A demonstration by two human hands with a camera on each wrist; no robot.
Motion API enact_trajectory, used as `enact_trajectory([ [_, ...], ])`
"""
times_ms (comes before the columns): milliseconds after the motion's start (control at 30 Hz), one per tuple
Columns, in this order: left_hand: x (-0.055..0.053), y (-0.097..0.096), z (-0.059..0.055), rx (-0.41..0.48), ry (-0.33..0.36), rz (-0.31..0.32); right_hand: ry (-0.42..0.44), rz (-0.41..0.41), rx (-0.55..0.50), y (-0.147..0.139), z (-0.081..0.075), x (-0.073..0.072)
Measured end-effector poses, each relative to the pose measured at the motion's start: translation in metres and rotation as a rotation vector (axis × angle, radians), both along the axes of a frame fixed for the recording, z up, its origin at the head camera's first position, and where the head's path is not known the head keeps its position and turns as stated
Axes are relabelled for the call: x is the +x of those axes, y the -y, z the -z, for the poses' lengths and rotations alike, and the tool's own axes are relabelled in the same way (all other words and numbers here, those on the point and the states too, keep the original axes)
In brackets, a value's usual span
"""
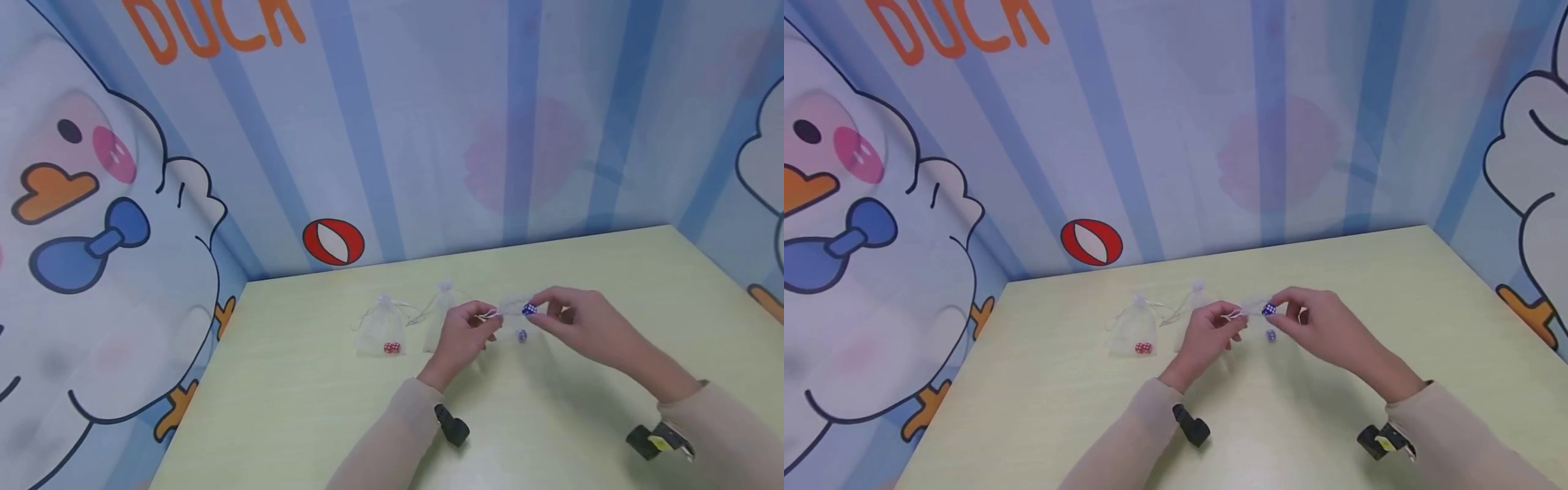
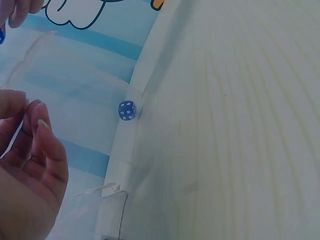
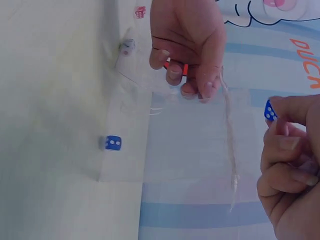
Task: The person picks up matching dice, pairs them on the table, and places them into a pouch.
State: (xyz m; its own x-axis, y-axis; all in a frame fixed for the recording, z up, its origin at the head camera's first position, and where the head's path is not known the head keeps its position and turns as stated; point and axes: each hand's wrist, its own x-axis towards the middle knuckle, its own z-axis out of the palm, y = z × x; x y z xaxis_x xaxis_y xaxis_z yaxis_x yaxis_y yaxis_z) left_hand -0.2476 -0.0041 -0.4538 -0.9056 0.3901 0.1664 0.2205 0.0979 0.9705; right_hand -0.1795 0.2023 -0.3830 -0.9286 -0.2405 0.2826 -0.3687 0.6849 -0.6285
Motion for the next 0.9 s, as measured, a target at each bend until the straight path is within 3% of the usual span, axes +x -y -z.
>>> enact_trajectory([
  [233,0.001,0.000,0.001,0.010,0.001,0.010,-0.029,0.093,0.026,0.001,-0.008,-0.006],
  [633,-0.002,-0.001,0.005,0.017,-0.007,0.012,-0.032,0.091,0.078,0.003,-0.007,-0.011],
  [800,-0.003,-0.001,0.006,0.022,-0.004,0.010,-0.038,0.111,0.051,0.001,-0.003,-0.012],
  [900,-0.002,-0.001,0.005,0.030,-0.002,0.018,-0.055,0.161,-0.036,-0.006,0.002,-0.011],
])
